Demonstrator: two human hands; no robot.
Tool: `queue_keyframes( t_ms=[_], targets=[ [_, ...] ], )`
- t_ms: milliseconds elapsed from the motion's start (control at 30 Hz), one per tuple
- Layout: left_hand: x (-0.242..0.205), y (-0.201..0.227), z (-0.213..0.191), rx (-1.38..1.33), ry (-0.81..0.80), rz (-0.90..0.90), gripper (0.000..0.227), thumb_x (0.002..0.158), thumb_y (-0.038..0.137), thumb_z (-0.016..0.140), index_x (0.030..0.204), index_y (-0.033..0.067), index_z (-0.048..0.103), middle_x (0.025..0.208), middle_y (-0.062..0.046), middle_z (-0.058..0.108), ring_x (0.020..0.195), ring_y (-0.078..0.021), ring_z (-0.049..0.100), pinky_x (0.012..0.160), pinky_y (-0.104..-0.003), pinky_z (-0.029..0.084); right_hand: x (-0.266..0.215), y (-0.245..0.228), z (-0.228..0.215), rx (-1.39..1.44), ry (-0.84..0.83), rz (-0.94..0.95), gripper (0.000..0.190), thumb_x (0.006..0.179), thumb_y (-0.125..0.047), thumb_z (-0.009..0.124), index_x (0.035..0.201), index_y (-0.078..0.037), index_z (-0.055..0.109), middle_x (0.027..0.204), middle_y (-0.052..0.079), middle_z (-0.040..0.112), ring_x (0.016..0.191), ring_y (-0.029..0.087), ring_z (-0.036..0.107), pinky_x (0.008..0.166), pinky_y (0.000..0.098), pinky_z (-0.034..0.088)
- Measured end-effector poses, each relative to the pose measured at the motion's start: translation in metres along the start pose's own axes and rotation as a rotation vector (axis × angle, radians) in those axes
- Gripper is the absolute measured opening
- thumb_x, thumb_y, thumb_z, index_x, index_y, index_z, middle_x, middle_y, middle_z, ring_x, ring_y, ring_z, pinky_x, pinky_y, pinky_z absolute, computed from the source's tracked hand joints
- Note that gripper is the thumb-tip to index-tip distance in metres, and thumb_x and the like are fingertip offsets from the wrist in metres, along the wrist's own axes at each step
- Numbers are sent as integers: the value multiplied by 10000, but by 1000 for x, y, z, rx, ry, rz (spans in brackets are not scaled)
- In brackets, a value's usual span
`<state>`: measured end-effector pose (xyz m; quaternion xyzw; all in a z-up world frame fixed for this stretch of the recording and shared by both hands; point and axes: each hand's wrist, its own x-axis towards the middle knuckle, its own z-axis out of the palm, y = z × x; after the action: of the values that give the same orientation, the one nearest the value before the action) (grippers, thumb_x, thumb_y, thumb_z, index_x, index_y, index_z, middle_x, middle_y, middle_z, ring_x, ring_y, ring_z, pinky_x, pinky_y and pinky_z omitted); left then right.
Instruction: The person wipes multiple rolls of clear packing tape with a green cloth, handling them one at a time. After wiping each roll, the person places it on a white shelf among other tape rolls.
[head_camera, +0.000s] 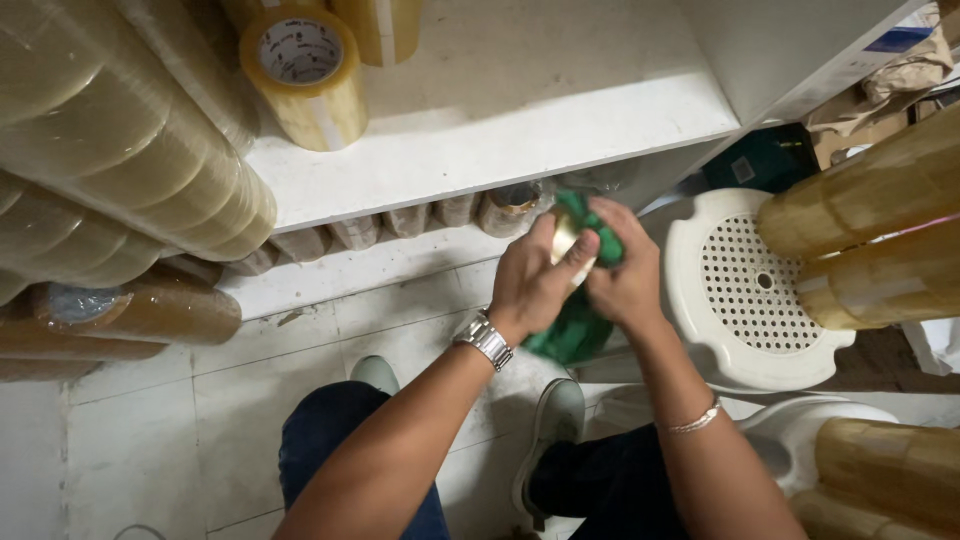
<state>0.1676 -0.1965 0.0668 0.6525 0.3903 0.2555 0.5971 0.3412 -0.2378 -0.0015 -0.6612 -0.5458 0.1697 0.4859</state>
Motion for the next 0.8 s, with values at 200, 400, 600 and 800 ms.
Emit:
queue_keyframes(
  t_ms=[200, 400, 600, 800],
  targets=[
    [-3, 20, -1, -217, -8, -52, 865, 793, 693, 593, 1270, -26, 532, 1143, -259, 690, 1185, -424, 651, 1030, -497, 469, 6, -11, -8, -227, 50, -516, 404, 879, -176, 704, 1262, -50, 675, 1315, 194, 656, 1156, 464, 645, 971, 560, 490],
    [2, 23, -9, -156, 20, -70, 786, 715, 577, 726, 1259, 35, 561, 1069, -179, 729, 1183, -352, 674, 1046, -463, 491, 9, -31, -5, -348, 50, -806, 440, 746, 0, 631, 1155, -94, 763, 1248, 182, 702, 950, 393, 685, 798, 438, 462],
    [2, 4, 1, 74, 39, 27, 829, 621, 672, 665, 1196, 89, 534, 1105, -216, 691, 1155, -414, 657, 973, -530, 506, 2, -6, 9, 12, 62, -372, 553, 1028, -464, 537, 1268, 33, 579, 1256, 285, 646, 1106, 448, 649, 884, 561, 502],
    [-4, 10, 6, 203, 86, 106, 795, 722, 670, 613, 1209, 46, 541, 1081, -251, 684, 1097, -458, 673, 943, -567, 522, 1, 18, -4, 87, 40, -270, 462, 949, -283, 674, 1286, 30, 623, 1266, 248, 651, 1096, 350, 634, 912, 541, 504]
  ],
)
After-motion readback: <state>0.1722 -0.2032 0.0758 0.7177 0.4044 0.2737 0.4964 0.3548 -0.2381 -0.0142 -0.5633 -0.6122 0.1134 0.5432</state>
